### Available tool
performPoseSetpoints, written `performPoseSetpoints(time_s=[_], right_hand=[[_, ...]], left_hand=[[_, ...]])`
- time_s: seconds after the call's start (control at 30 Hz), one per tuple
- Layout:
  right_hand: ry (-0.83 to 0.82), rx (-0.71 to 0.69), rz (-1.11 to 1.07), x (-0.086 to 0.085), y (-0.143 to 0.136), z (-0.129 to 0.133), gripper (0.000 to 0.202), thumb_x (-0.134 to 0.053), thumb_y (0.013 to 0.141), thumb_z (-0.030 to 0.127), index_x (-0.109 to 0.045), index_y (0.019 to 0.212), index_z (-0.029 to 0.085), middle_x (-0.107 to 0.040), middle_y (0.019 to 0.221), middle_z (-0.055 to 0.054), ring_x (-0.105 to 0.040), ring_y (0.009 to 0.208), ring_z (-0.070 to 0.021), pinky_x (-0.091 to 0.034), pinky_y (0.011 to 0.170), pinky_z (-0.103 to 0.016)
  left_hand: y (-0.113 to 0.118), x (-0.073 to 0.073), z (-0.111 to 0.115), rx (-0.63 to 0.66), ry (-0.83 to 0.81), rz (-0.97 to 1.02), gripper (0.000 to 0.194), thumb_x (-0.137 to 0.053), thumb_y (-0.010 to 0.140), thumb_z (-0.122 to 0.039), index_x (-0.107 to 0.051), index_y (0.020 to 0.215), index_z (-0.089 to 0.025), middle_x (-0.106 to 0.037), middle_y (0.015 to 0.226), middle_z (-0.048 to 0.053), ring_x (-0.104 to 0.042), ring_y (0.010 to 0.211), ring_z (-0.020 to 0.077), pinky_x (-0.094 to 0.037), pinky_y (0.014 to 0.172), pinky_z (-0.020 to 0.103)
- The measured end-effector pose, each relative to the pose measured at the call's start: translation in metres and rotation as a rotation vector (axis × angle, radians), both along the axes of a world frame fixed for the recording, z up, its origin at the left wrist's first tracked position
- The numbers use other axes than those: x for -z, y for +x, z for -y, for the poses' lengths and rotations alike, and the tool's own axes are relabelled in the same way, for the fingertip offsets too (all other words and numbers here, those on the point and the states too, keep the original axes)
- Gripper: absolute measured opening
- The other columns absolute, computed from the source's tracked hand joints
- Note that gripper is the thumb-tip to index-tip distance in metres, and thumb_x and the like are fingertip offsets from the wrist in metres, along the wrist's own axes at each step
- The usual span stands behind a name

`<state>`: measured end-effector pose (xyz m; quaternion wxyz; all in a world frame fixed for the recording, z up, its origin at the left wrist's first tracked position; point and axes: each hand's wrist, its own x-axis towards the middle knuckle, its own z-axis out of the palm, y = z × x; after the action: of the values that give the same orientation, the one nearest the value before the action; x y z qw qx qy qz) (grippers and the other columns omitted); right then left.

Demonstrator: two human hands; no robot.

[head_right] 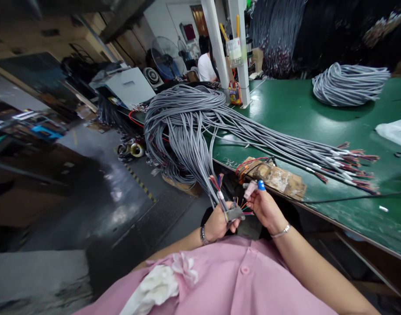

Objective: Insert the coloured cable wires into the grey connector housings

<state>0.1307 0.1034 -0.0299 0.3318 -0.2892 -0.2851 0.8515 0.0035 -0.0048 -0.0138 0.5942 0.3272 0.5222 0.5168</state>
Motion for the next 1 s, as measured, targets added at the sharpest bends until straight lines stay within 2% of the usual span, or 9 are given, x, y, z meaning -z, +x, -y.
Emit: performPoseSetpoints(time_s=[0.17,0.3,0.37,0.53,0.77,1.0], right_hand=[[0.041,0.019,0.04,0.002,0.002,0.002,0.027,-0.068,0.077,0.046,-0.067,0.084,0.021,-0.061,0.074,-0.001,-0.052,0.062,-0.0125,-0.043,0.054,-0.024],[0.254,0.222,0.174,0.008,0.003,0.007,0.027,-0.067,0.079,0.046,-0.065,0.074,0.02,-0.059,0.067,0.0,-0.048,0.058,-0.011,-0.04,0.055,-0.025],[0.298,0.262,0.201,0.01,0.001,0.008,0.031,-0.065,0.079,0.05,-0.064,0.072,0.02,-0.059,0.066,0.0,-0.048,0.057,-0.011,-0.04,0.055,-0.025],[0.076,0.058,0.03,0.008,-0.007,0.005,0.045,-0.061,0.075,0.063,-0.068,0.084,0.02,-0.065,0.075,-0.004,-0.054,0.061,-0.0152,-0.043,0.054,-0.028],[0.027,0.136,0.011,0.005,-0.012,0.004,0.042,-0.07,0.069,0.059,-0.069,0.079,0.019,-0.067,0.075,-0.005,-0.054,0.059,-0.0148,-0.045,0.055,-0.028],[-0.001,0.082,-0.017,-0.002,-0.011,0.008,0.047,-0.066,0.07,0.063,-0.068,0.082,0.018,-0.063,0.066,-0.003,-0.052,0.052,-0.0146,-0.042,0.048,-0.029]], left_hand=[[-0.005,-0.002,0.001,-0.028,-0.007,0.048,0.034,-0.069,0.072,-0.043,-0.059,0.063,-0.011,-0.055,0.047,0.0,-0.044,0.032,0.006,-0.03,0.033,0.018],[-0.007,-0.003,-0.004,-0.022,-0.004,0.068,0.037,-0.07,0.07,-0.045,-0.059,0.065,-0.011,-0.055,0.047,0.0,-0.043,0.032,0.0058,-0.029,0.032,0.018],[-0.008,-0.004,-0.007,-0.005,-0.006,0.071,0.038,-0.07,0.07,-0.046,-0.059,0.065,-0.01,-0.055,0.046,0.0,-0.043,0.032,0.0059,-0.028,0.032,0.018],[-0.008,0.0,-0.016,0.008,-0.017,0.098,0.037,-0.072,0.068,-0.045,-0.058,0.064,-0.011,-0.054,0.045,-0.001,-0.042,0.031,0.006,-0.029,0.031,0.019],[-0.007,0.006,-0.022,0.044,-0.037,0.068,0.038,-0.071,0.067,-0.046,-0.059,0.063,-0.011,-0.053,0.044,0.0,-0.041,0.032,0.0057,-0.03,0.032,0.018],[-0.007,0.009,-0.021,0.059,-0.041,0.042,0.036,-0.069,0.068,-0.045,-0.06,0.063,-0.011,-0.054,0.045,0.0,-0.041,0.031,0.0059,-0.029,0.031,0.019]])
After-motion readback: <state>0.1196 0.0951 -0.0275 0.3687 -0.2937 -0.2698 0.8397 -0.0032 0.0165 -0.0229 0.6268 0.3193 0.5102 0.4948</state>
